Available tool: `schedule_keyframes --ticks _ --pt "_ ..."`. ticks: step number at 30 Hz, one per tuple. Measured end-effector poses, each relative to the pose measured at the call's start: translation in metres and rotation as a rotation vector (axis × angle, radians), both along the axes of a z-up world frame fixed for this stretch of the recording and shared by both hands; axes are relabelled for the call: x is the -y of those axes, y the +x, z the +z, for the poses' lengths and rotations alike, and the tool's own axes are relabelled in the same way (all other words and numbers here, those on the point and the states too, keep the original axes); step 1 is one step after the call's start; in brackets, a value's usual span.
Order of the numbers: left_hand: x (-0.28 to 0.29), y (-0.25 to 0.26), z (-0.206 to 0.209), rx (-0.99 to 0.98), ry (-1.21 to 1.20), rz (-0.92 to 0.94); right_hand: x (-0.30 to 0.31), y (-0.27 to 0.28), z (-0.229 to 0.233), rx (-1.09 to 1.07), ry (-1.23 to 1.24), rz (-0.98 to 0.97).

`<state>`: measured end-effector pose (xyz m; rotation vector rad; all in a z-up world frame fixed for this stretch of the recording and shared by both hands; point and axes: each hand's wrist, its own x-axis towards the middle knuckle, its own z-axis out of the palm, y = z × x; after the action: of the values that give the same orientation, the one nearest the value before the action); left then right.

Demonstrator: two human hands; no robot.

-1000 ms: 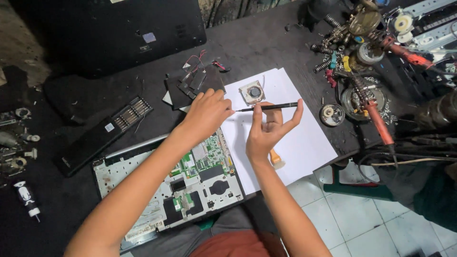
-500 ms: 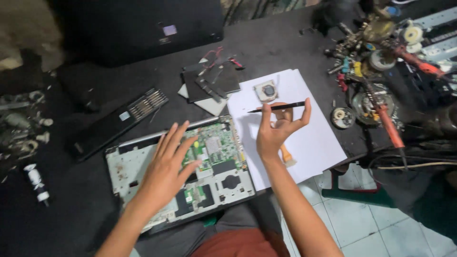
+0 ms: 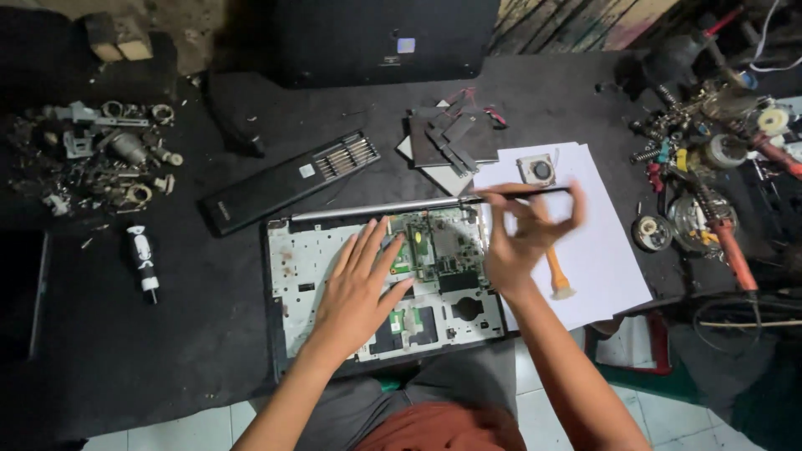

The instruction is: The person cleans the internal components of a disassembled electronic device using a small brush and a pen-like tool. They remove a fan and a metal shield, brush dust from the circuit board and chassis, and then place the components back on the work surface.

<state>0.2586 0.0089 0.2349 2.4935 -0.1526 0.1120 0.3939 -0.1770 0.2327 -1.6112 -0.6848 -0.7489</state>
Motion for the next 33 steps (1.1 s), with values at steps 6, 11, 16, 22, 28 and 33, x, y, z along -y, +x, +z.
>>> schedule_keyframes --ticks 6,11,16,22,28,33 --pt "-0.001 0.003 0.000 -0.020 0.012 -0.004 -0.061 0.008 -0.007 -0.068 -0.147 0.270" --pt "0.000 0.003 -0.004 -0.026 0.021 0.005 -0.061 0.016 -0.048 -0.025 -0.193 0.243" --pt "0.001 0.006 -0.007 -0.015 0.017 0.018 -0.062 0.021 -0.057 -0.010 -0.253 0.211" --pt "0.001 0.004 -0.006 0.007 0.026 0.023 -0.061 0.020 -0.052 -0.002 -0.270 0.238" --pt "0.003 0.004 -0.005 0.004 0.015 0.025 -0.061 0.018 -0.054 -0.025 -0.275 0.234" --pt "0.003 0.004 -0.005 0.013 0.032 0.026 -0.063 0.017 -0.054 0.015 -0.285 0.215"
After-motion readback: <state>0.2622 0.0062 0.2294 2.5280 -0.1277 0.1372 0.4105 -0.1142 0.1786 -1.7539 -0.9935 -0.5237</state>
